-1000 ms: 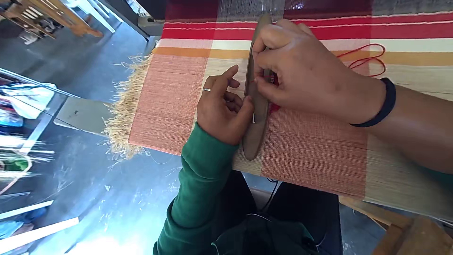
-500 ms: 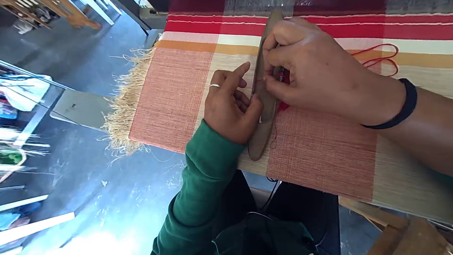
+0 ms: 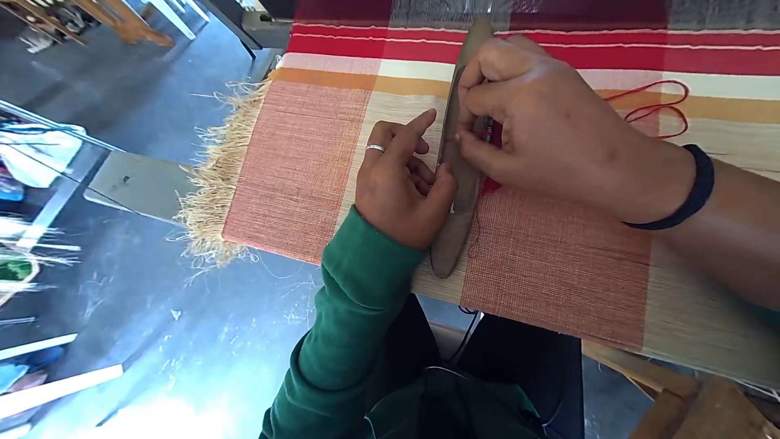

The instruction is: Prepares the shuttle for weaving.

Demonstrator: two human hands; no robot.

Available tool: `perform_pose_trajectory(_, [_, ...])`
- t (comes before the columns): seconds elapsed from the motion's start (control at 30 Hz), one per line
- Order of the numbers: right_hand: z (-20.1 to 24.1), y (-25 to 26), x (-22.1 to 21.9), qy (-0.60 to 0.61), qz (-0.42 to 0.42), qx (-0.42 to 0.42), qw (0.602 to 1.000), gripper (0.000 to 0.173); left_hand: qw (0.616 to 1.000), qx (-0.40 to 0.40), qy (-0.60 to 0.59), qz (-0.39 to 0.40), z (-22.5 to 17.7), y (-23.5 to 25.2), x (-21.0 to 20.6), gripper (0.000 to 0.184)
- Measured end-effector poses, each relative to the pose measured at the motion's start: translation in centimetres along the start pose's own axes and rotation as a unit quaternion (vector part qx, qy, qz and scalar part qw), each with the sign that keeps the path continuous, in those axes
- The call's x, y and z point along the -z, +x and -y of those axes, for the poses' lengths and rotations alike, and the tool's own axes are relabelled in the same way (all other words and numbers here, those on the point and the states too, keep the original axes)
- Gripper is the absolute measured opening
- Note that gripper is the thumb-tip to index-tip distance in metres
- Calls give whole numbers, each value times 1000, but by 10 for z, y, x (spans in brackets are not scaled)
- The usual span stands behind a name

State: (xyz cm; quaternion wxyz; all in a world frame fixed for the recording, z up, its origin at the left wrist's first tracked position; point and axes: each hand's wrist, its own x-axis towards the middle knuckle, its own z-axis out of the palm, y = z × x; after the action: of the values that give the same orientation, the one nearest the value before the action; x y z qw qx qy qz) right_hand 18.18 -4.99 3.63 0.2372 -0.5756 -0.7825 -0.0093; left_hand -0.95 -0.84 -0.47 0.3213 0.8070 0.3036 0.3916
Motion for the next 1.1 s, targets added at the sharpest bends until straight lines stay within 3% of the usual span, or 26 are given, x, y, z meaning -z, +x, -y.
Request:
perform_pose_trajectory(0.23, [0,-1,-3,10,-4,-1,1000,18,1000,-5,7,6,0,1,1,51])
perform_pose_trajectory(0.4, [0,0,-5,29,-14,-5,999,17,999,-11,37,-13,1,2,4,29])
perform_pose_trajectory(0.63, [-1,-1,-7,64,-38,-31,997,14,995,43,85,-2,0,12,5,12])
perform_pose_trajectory(0.77, [-8,4,8,88,-1,-37,995,24,994,37,101,-18,-3,15,2,13])
perform_pose_trajectory(0.93, [-14,1,73,30,114,-124,985,15,993,54,-71,-77,-9,11,4,17])
perform_pose_trajectory(1.0, [-14,-4,76,28,166,-130,977,20,984,11,-141,-106,-2,12,6,18])
perform_pose_trajectory(1.1, [-8,-3,58,19,176,-112,978,25,947,-74,-281,-138,5,13,13,20])
